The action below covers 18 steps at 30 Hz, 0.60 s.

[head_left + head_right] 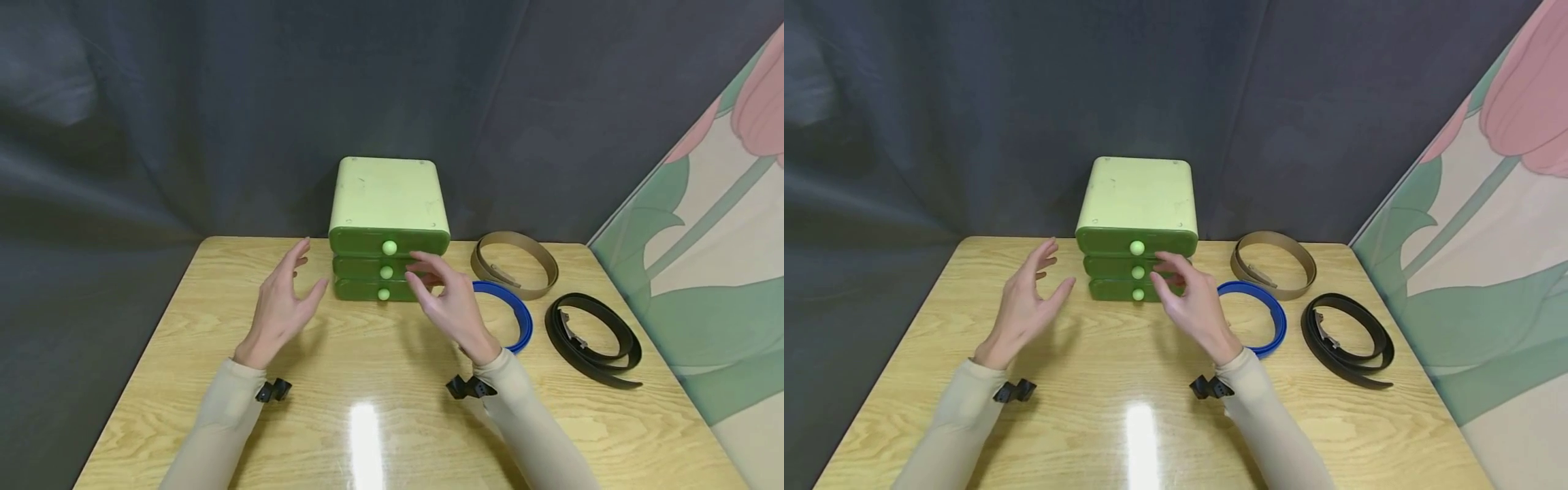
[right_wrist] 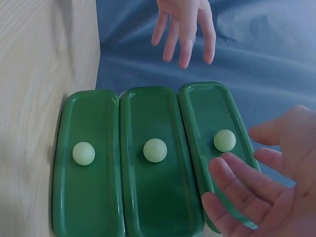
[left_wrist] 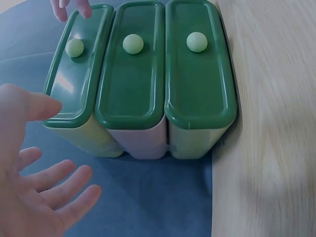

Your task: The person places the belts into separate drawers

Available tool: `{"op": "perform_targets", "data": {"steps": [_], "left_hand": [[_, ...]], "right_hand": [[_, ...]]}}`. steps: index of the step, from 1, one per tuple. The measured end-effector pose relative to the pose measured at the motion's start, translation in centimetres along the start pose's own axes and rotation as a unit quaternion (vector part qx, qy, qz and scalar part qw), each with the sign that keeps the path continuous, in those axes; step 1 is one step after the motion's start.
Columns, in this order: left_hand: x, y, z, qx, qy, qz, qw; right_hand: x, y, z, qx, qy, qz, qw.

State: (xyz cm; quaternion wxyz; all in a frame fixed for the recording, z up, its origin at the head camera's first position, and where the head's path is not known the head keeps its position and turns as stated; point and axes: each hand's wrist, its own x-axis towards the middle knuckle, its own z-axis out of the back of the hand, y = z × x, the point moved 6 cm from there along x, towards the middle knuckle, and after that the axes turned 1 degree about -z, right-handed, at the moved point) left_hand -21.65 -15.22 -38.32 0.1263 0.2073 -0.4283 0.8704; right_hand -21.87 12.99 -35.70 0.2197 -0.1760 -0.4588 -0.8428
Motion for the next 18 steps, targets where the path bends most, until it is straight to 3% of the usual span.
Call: {"op": "perform_targets", "data": {"steps": [10, 15, 18], "left_hand": [[1.4, -0.2, -1.8, -0.066, 0.028, -0.001, 0.9974], [1.6, 1.0, -2.9, -0.145, 0.037, 0.029, 0.9883], [1.6, 1.3, -3.2, -0.165, 0.034, 0.035, 0.9850]], "right_hand": [[1.1, -0.4, -0.8, 0.002, 0.005, -0.027, 1.000], [1.6, -0.8, -1.4, 0.047, 0.010, -0.050, 0.998], [1.9, -1.0, -1.9, 0.068, 0.021, -0.058, 0.996]]}}
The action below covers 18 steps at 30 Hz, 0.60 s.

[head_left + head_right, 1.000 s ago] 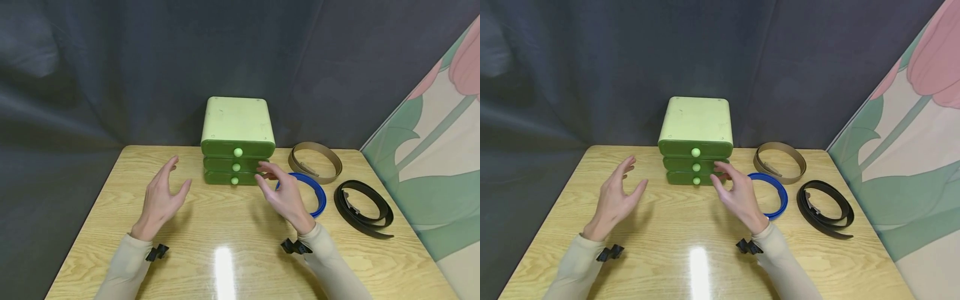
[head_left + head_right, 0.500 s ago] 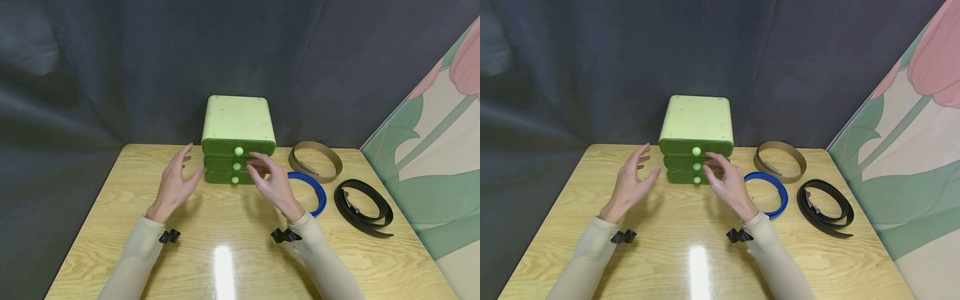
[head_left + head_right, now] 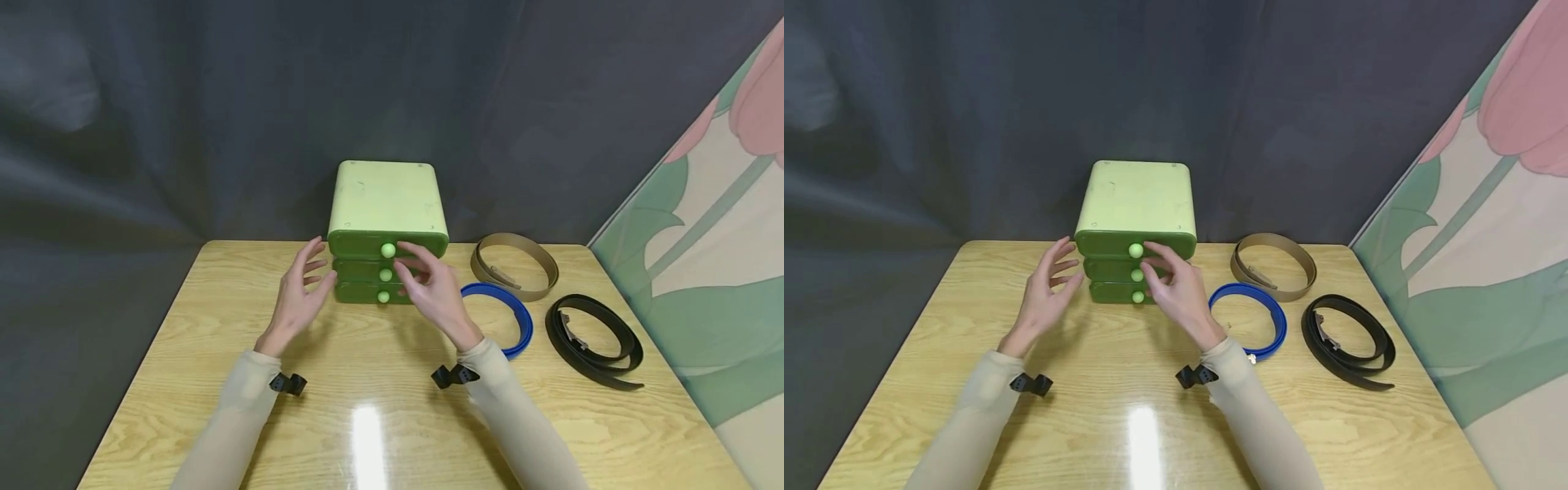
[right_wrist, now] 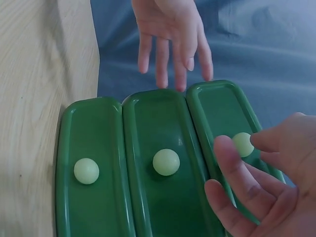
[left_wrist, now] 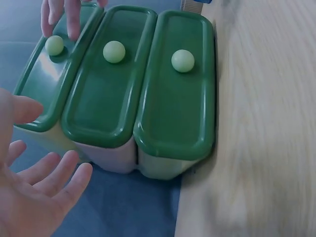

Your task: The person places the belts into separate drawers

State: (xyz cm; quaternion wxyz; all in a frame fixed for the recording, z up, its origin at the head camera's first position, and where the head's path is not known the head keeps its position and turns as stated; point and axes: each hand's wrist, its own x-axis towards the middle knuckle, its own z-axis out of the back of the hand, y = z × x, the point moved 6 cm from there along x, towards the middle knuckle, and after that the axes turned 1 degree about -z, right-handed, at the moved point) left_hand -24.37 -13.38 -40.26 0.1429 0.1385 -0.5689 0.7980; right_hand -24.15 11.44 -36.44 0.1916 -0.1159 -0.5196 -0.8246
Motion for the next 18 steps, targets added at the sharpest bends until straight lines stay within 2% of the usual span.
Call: {"op": "perform_targets", "data": {"steps": [5, 11, 18], "left_hand": [[0.3, -0.6, -0.3, -0.008, -0.001, -0.012, 0.9999], [0.7, -0.9, -0.6, -0.013, 0.011, -0.001, 0.9999], [0.8, -1.1, -0.6, -0.025, 0.007, 0.001, 0.9997]], "right_hand": [[0.5, -0.1, -0.7, 0.024, 0.007, -0.007, 1.000], [0.9, -0.4, -1.1, 0.056, -0.003, -0.011, 0.998], [1.2, -0.8, -1.2, 0.080, -0.024, -0.013, 0.996]]}}
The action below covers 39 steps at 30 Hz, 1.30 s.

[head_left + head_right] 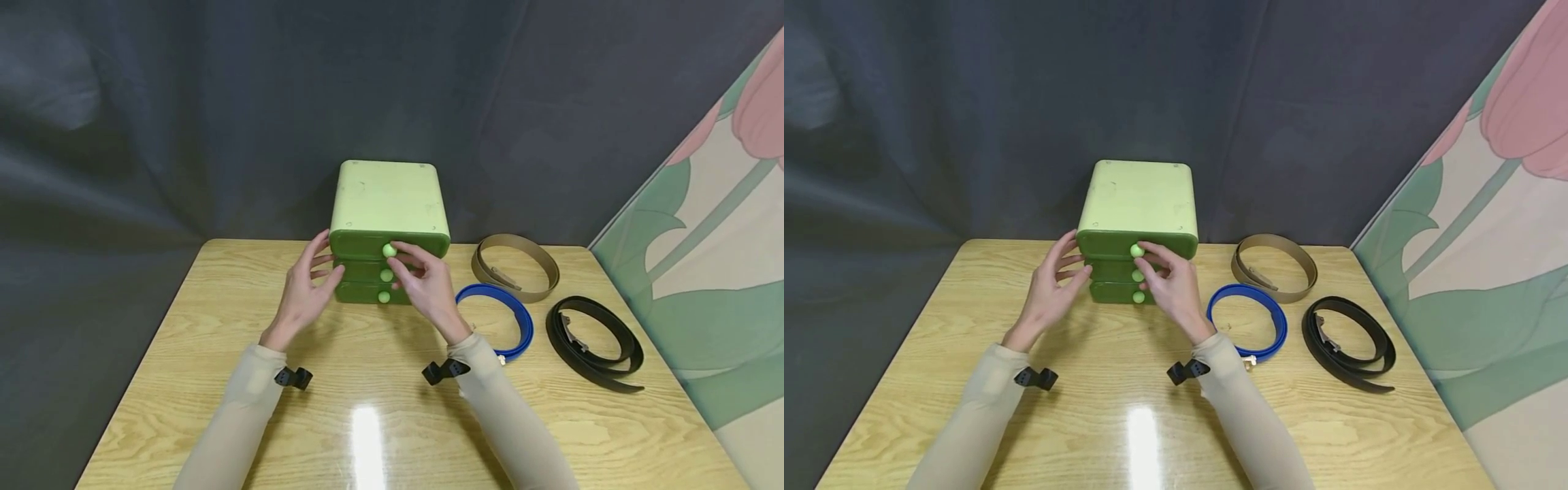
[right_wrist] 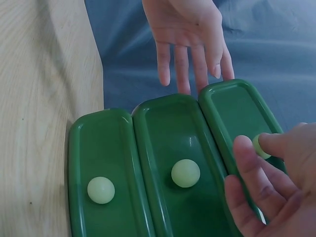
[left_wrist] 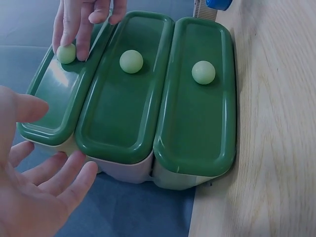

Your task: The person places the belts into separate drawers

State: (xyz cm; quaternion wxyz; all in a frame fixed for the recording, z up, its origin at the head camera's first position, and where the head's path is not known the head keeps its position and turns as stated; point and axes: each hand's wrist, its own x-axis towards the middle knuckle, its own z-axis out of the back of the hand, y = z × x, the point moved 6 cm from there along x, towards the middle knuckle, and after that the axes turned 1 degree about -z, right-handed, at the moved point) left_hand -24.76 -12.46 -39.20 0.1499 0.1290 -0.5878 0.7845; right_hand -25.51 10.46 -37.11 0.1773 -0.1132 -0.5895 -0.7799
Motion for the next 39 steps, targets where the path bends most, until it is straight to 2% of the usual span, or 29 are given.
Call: {"op": "perform_targets", "data": {"steps": [8, 29, 39], "left_hand": [[0.07, -0.15, -0.14, -0.012, -0.007, 0.007, 0.9999], [-0.60, -0.62, -0.20, -0.016, -0.038, -0.004, 0.9991], [-0.78, -0.39, -0.20, -0.035, -0.031, 0.024, 0.9986]], "right_hand": [[-0.01, -0.17, -0.01, 0.010, -0.015, 0.005, 1.000], [-0.42, -0.03, 0.03, 0.019, -0.019, 0.023, 0.999], [-0.82, -0.18, 0.10, 0.013, -0.018, 0.024, 0.999]]}}
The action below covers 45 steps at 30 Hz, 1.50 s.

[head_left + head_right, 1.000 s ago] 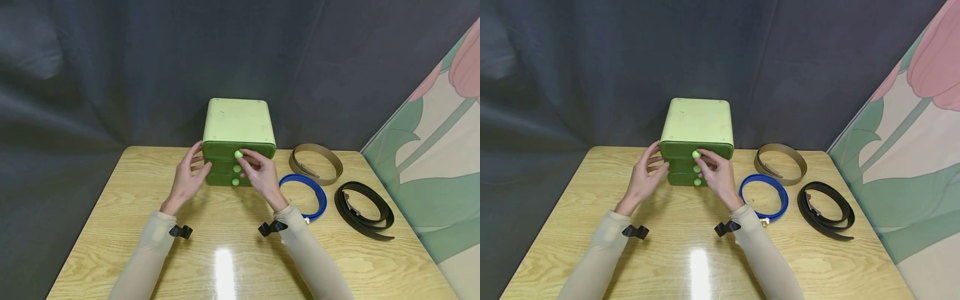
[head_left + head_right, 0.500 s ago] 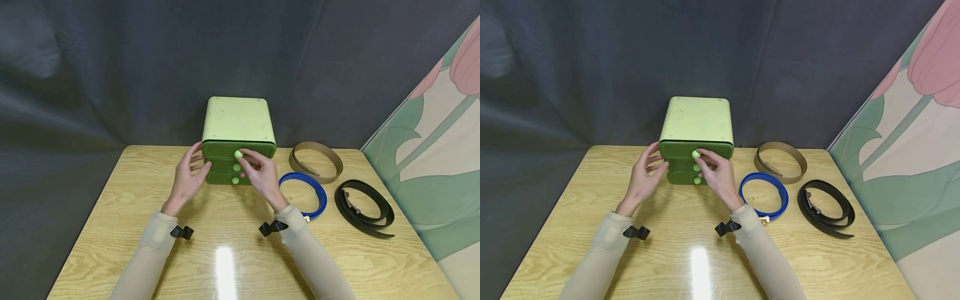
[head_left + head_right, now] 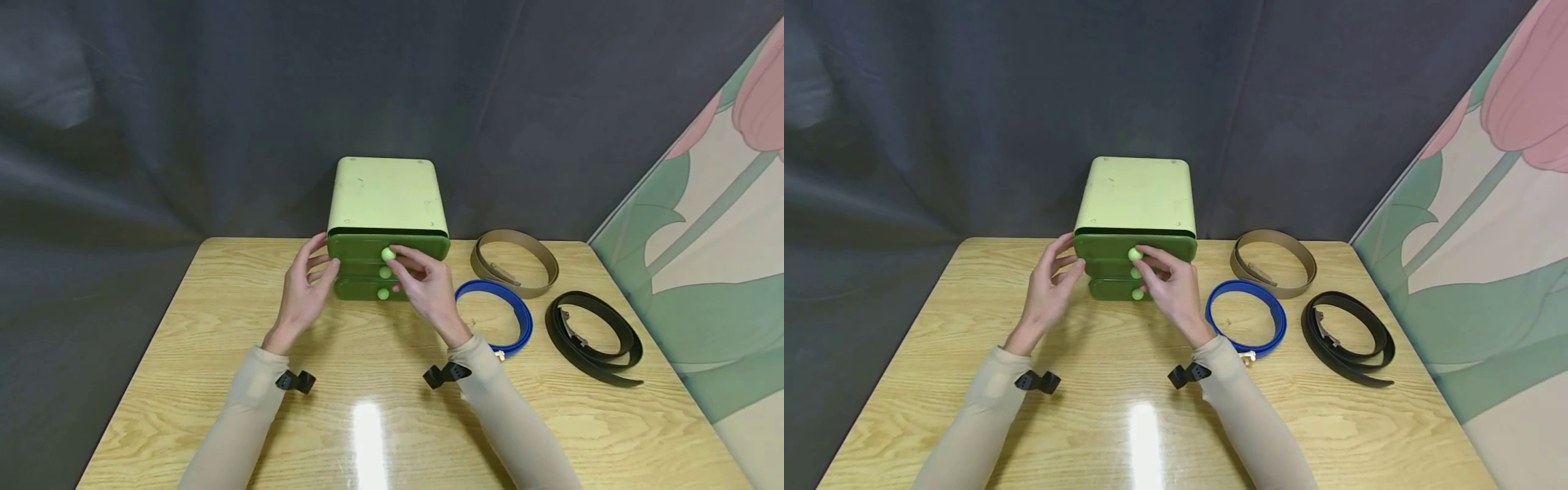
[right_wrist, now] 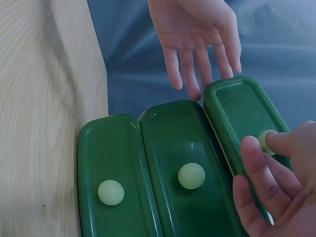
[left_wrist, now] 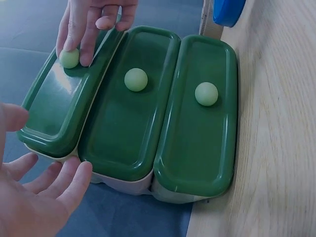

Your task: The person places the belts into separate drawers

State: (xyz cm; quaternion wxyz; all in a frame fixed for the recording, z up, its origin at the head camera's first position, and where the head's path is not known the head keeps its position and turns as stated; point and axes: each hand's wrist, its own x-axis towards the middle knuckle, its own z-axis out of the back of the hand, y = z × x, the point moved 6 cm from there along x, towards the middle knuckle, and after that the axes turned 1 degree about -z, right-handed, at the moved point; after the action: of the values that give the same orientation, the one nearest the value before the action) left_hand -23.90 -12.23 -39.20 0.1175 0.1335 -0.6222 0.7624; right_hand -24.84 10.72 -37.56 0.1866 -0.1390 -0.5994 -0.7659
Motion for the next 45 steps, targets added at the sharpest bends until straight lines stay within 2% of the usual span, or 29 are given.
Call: {"op": "perform_targets", "data": {"steps": [4, 12, 21, 27, 38, 45], "left_hand": [[0.0, 0.1, 0.0, -0.020, -0.001, 0.016, 0.9997], [0.2, -0.2, 0.1, -0.064, -0.012, 0.008, 0.9979], [0.5, -0.1, 0.4, -0.129, -0.028, 0.020, 0.9911], [0.7, 0.1, 0.4, -0.149, -0.022, 0.042, 0.9876], [0.8, 0.3, 0.4, -0.153, -0.015, 0.070, 0.9857], [1.0, 0.5, 0.4, -0.171, -0.010, 0.103, 0.9798]], "right_hand": [[-0.2, 0.2, 0.0, -0.002, -0.001, 0.005, 1.000], [-0.7, 0.5, 0.1, -0.002, 0.000, -0.001, 1.000], [-1.1, 0.8, 0.1, -0.008, 0.000, 0.006, 1.000], [-1.4, 0.9, 0.1, -0.009, 0.004, 0.010, 1.000], [-1.9, 1.2, 0.3, -0.017, 0.015, 0.010, 1.000], [-2.2, 1.4, 0.4, -0.028, 0.015, 0.020, 0.999]]}}
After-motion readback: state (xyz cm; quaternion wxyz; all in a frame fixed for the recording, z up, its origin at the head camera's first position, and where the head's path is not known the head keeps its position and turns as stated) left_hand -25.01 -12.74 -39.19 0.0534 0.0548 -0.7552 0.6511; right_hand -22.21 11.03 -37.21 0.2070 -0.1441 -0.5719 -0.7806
